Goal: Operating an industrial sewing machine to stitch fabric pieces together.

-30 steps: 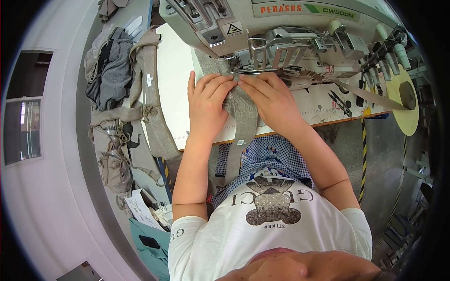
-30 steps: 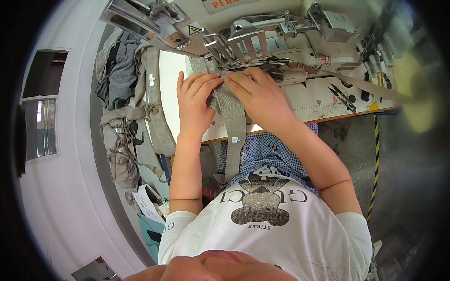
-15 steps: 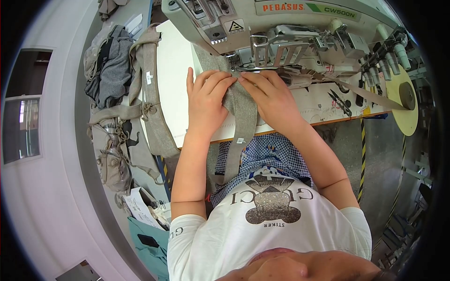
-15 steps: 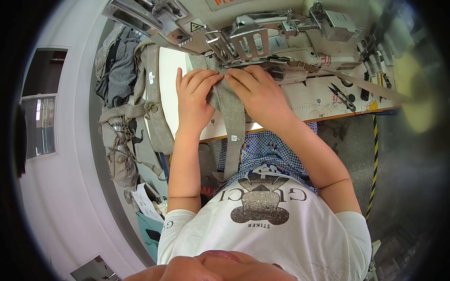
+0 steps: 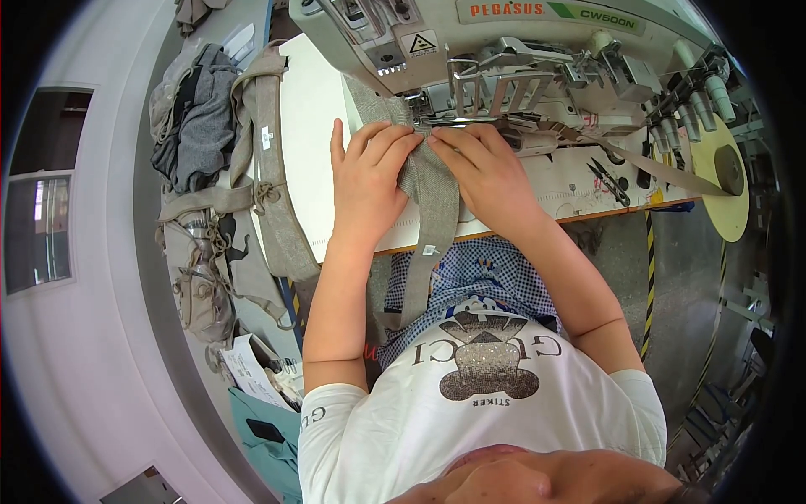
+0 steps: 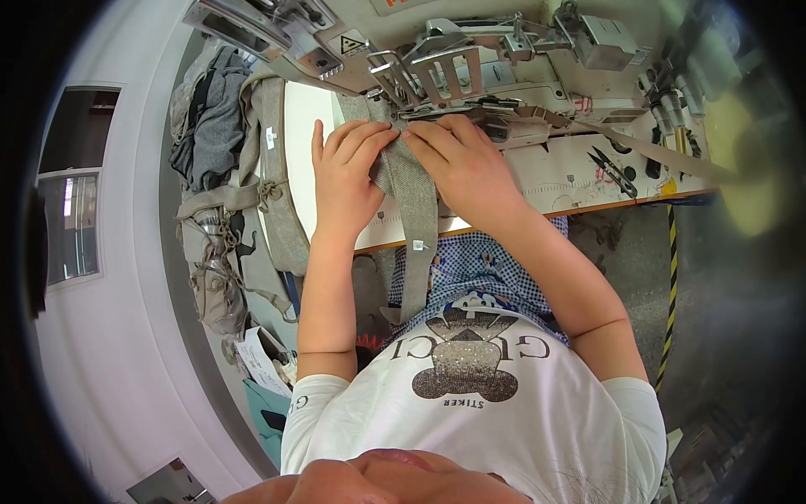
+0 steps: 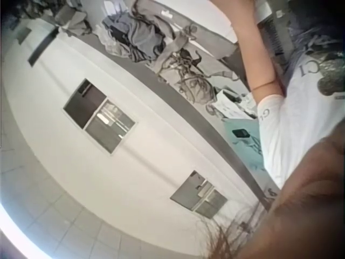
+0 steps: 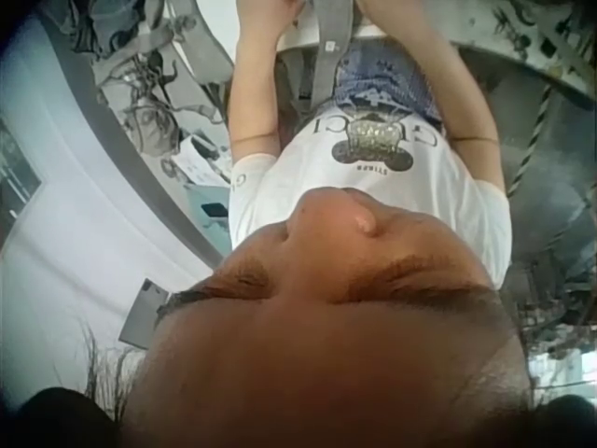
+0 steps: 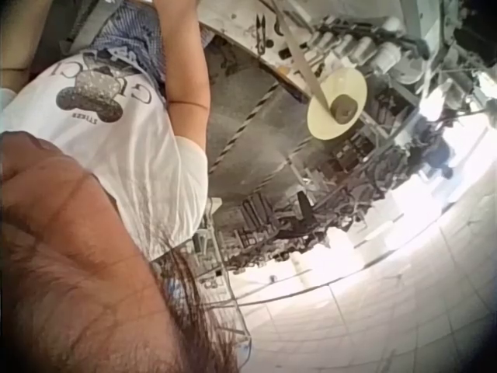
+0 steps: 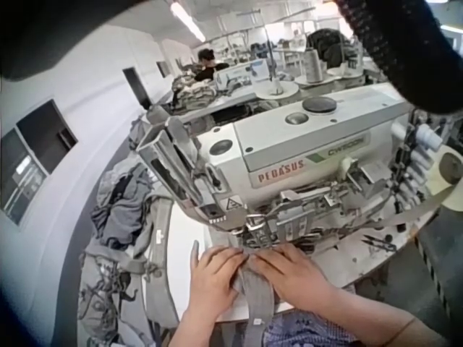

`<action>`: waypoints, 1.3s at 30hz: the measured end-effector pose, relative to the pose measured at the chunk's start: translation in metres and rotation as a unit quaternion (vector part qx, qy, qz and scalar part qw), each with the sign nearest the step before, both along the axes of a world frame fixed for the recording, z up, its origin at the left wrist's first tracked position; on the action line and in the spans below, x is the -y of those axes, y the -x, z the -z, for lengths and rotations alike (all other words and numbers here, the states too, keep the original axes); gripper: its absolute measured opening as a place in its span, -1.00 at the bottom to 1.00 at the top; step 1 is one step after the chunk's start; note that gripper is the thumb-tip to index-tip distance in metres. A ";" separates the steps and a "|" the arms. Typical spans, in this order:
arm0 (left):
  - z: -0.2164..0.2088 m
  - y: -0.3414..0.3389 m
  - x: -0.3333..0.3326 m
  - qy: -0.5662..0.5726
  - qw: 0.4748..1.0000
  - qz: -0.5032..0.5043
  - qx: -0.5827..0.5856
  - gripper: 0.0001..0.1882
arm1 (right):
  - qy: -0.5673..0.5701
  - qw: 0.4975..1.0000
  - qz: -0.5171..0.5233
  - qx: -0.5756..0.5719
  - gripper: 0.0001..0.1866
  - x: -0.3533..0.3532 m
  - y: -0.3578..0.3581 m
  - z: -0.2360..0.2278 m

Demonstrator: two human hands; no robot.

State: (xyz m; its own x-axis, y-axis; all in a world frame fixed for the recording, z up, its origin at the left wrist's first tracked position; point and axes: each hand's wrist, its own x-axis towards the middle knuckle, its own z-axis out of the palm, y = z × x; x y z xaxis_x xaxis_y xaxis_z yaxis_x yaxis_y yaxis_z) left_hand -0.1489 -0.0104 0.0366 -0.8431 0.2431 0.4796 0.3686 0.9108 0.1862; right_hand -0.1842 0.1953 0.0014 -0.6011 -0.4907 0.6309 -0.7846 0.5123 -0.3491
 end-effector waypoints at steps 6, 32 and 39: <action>0.000 -0.001 -0.001 0.007 1.000 -0.005 0.004 -0.50 | 0.001 1.000 -0.001 0.007 -0.40 0.000 -0.001 0.000; 0.003 -0.001 -0.006 0.024 0.999 -0.040 0.008 -0.44 | 0.021 1.000 -0.008 0.009 -0.44 -0.001 0.000 0.000; 0.009 -0.001 -0.008 0.013 0.999 -0.036 -0.025 -0.45 | 0.023 1.000 -0.005 0.013 -0.45 0.000 -0.001 0.000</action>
